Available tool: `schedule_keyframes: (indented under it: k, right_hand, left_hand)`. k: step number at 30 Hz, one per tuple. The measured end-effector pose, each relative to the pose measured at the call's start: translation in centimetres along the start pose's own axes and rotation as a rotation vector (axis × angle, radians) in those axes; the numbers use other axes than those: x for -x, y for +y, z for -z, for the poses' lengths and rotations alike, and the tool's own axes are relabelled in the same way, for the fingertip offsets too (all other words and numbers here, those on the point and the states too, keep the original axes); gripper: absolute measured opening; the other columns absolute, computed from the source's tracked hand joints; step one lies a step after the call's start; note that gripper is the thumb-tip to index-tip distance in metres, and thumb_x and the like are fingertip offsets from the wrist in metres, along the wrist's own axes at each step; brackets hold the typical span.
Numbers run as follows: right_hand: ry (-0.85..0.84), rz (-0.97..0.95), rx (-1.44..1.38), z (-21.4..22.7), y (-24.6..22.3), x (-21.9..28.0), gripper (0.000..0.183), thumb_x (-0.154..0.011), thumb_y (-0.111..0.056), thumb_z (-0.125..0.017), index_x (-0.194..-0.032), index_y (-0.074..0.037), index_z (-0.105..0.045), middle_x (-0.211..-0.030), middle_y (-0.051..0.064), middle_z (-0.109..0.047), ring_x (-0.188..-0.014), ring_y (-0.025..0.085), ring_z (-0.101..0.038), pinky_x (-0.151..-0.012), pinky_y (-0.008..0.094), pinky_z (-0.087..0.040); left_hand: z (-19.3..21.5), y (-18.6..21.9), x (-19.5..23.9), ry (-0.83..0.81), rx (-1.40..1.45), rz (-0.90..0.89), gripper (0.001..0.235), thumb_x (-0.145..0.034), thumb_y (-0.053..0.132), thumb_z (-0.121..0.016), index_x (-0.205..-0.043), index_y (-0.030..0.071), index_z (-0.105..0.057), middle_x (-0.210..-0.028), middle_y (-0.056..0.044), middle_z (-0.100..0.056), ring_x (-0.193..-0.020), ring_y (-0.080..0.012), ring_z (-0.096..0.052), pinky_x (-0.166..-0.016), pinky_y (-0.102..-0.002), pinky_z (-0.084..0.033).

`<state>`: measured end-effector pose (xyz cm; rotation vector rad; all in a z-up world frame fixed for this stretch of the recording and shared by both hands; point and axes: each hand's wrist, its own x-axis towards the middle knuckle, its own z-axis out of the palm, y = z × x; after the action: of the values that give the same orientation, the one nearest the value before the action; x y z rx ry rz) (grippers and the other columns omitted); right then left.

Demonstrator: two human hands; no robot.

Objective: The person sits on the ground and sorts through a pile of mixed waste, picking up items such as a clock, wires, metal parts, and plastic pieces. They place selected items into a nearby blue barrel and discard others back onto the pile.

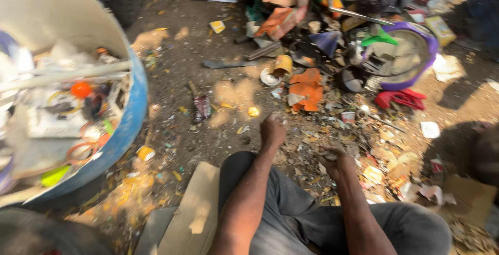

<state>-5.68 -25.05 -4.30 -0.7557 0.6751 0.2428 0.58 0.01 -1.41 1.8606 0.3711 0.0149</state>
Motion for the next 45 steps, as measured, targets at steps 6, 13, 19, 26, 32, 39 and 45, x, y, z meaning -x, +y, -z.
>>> schedule_keyframes:
  k: [6,13,19,26,32,39,45]
  right_hand:
    - [0.275,0.053,-0.167,-2.4,-0.3,3.0,0.050,-0.102,-0.003,-0.039,-0.152,-0.006,-0.032,-0.132,0.020,-0.054,-0.128,0.031,-0.058,-0.113,0.064,-0.040]
    - [-0.036,0.282,-0.109,-13.4,-1.7,7.3,0.056,-0.097,0.006,-0.035,-0.152,-0.005,-0.037,-0.143,0.023,-0.052,-0.125,0.034,-0.056,-0.118,0.065,-0.038]
    - [-0.100,0.362,-0.144,-28.0,1.8,14.9,0.054,-0.092,0.004,-0.050,-0.145,-0.005,-0.042,-0.125,0.017,-0.053,-0.116,0.028,-0.058,-0.114,0.053,-0.049]
    - [-0.548,0.426,0.216,-33.5,2.1,12.7,0.065,-0.095,-0.014,-0.059,-0.153,0.004,-0.036,-0.144,0.021,-0.052,-0.138,0.034,-0.049,-0.113,0.050,-0.045]
    - [-0.071,0.419,0.900,-18.3,0.3,8.3,0.038,-0.099,-0.014,-0.059,-0.132,0.005,-0.060,-0.107,0.021,-0.069,-0.086,0.024,-0.067,-0.076,0.037,-0.059]
    - [0.044,0.464,1.158,-15.8,4.1,8.2,0.032,-0.098,-0.024,-0.065,-0.119,0.000,-0.070,-0.096,0.013,-0.077,-0.075,0.018,-0.072,-0.065,0.031,-0.060]
    - [-0.804,1.040,1.035,-20.7,6.9,18.4,0.048,-0.098,-0.024,-0.075,-0.134,0.004,-0.062,-0.124,0.019,-0.069,-0.115,0.029,-0.068,-0.100,0.043,-0.055]
  left_hand:
    - [0.1,0.4,-0.1,-0.078,-0.179,0.044,0.032,-0.082,0.002,-0.069,-0.113,0.009,-0.072,-0.118,-0.019,-0.068,-0.103,-0.0324,-0.069,-0.087,-0.041,-0.057]
    - [0.2,1.0,-0.6,-0.076,-0.141,0.114,0.035,-0.082,0.004,-0.071,-0.116,0.010,-0.070,-0.121,-0.016,-0.070,-0.104,-0.0299,-0.070,-0.088,-0.041,-0.056]
    - [0.0,1.3,-0.1,-0.102,0.046,0.160,0.028,-0.090,0.013,-0.062,-0.117,0.009,-0.068,-0.117,-0.015,-0.071,-0.099,-0.0283,-0.069,-0.084,-0.042,-0.057]
    - [3.1,0.1,-2.2,-0.240,1.031,0.470,0.035,-0.099,0.030,-0.048,-0.119,0.004,-0.061,-0.110,-0.017,-0.069,-0.092,-0.0293,-0.067,-0.077,-0.044,-0.057]
    - [1.9,0.3,-2.2,-0.353,1.050,0.476,0.054,-0.105,0.047,-0.038,-0.122,0.000,-0.057,-0.108,-0.019,-0.068,-0.091,-0.0291,-0.066,-0.076,-0.045,-0.057]
    - [1.3,0.4,0.4,-0.438,0.706,0.410,0.078,-0.104,0.062,-0.029,-0.141,-0.003,-0.049,-0.140,-0.028,-0.060,-0.127,-0.0363,-0.061,-0.106,-0.043,-0.048]
    - [6.2,1.4,-0.2,-0.044,0.749,0.468,0.069,-0.107,0.053,-0.030,-0.144,-0.003,-0.044,-0.149,-0.027,-0.048,-0.135,-0.0380,-0.053,-0.113,-0.049,-0.043]
